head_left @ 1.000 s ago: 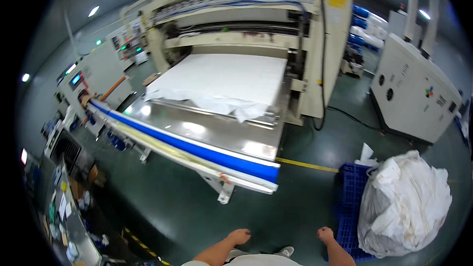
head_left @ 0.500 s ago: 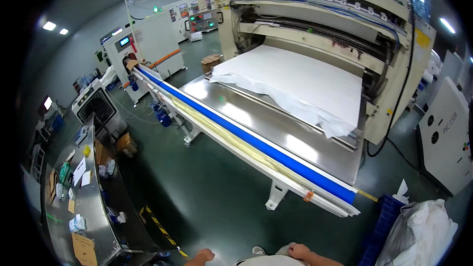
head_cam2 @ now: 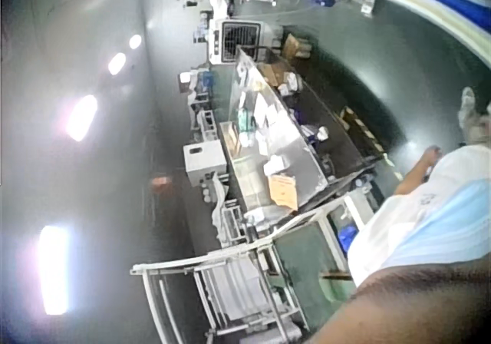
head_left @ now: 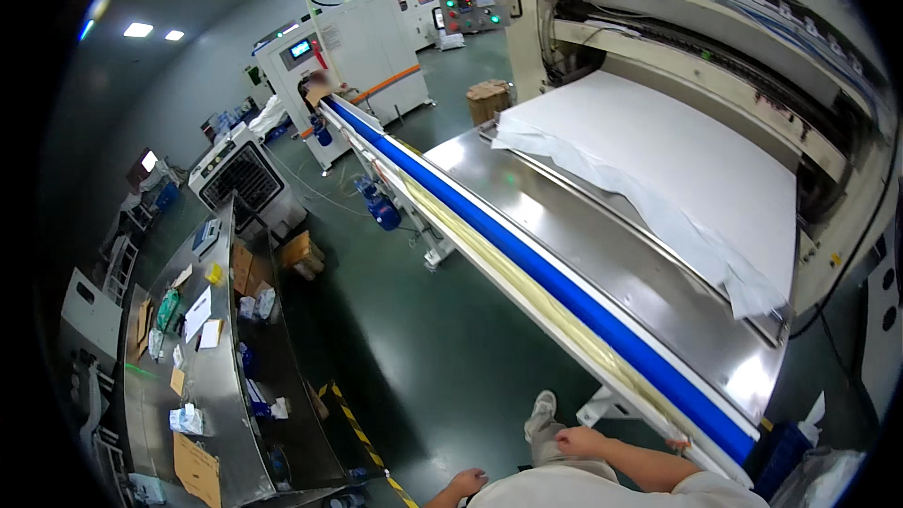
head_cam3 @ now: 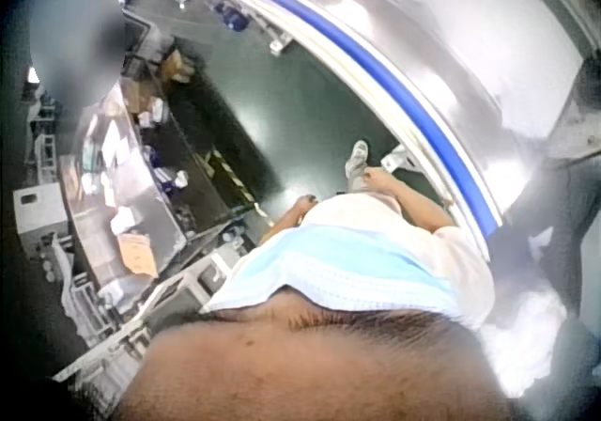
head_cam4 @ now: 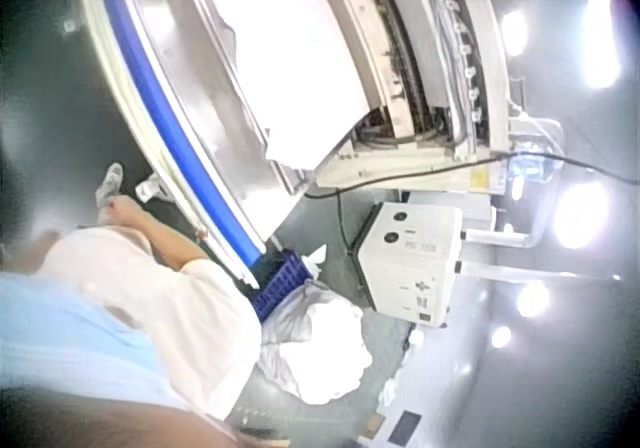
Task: The person repeatedly feeds large white sheets of paper into a large industrial machine. They align the sheets on a metal tray and push them into the rollers, occasionally adjusting the stack and smoothing the paper to ensure proper feeding.
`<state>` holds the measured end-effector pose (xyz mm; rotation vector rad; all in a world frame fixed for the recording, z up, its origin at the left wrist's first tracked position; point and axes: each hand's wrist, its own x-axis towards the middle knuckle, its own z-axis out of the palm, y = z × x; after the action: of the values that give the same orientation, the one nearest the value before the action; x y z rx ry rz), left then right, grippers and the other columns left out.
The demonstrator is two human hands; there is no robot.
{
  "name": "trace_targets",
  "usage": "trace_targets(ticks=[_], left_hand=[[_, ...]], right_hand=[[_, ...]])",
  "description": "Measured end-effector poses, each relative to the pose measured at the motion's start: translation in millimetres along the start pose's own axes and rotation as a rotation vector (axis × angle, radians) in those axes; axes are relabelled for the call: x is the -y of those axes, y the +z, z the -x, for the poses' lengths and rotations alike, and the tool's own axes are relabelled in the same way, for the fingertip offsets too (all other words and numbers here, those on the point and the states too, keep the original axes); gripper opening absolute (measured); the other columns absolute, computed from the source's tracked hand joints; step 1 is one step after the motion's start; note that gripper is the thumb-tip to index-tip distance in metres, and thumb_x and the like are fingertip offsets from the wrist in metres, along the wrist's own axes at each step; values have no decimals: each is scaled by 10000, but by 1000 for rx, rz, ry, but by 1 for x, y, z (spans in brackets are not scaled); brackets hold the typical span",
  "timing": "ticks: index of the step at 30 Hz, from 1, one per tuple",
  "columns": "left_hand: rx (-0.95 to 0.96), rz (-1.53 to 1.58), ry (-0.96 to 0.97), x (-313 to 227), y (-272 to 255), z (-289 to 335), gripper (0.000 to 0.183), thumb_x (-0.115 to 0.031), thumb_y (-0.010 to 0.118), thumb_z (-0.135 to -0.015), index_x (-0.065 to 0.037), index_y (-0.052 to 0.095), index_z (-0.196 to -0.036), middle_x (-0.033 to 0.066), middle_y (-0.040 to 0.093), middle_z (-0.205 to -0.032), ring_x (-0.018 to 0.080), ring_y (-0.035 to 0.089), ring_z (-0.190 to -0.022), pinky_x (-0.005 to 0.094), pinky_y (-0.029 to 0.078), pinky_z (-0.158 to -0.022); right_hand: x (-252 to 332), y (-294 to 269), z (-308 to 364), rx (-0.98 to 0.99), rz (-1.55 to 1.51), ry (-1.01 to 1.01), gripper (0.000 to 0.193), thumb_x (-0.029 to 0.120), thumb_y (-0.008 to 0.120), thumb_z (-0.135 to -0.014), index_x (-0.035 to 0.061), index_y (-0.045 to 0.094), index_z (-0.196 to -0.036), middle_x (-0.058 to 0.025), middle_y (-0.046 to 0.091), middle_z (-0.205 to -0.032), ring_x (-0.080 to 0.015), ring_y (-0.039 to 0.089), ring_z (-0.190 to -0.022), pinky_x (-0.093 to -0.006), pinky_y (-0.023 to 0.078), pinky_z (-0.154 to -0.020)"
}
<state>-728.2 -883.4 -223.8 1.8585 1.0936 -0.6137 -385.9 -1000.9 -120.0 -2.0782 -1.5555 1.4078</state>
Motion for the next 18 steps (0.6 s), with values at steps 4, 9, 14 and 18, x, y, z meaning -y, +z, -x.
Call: trace_targets(ticks=[4,9,14,18], left_hand=[[77,-307,-62,12,-78,-17,504,-432,463,-881,-75,584,-1215,121,589,-1240,321,559,-1130,387,447,-959],[-349,-286,27,7,-184,-71,407,-397,461,-893,-46,656,-963,176,667,-955,365,627,-926,470,487,-824],[-833,178,256,-172,-282,-92,197,-167,592,-840,-65,655,-996,128,659,-861,302,644,-812,385,513,-750],[-854,42,650,-258,-358,-111,164,-90,617,-797,-71,648,-957,111,652,-852,282,641,-772,372,510,-712]], right_hand=[[60,-72,-48,69,50,-206,367,363,493,-885,85,632,-1079,-157,660,-1024,-344,622,-961,-429,489,-836],[119,-172,-90,8,-39,-364,306,305,506,-900,72,629,-1055,-147,662,-1000,-332,626,-916,-417,494,-784],[116,-244,-117,-98,-200,-225,280,288,518,-910,81,632,-1061,-117,671,-977,-297,632,-887,-378,493,-760],[117,-286,-137,-272,-320,-168,266,297,546,-892,82,639,-1019,-128,674,-913,-284,644,-812,-358,503,-712]])
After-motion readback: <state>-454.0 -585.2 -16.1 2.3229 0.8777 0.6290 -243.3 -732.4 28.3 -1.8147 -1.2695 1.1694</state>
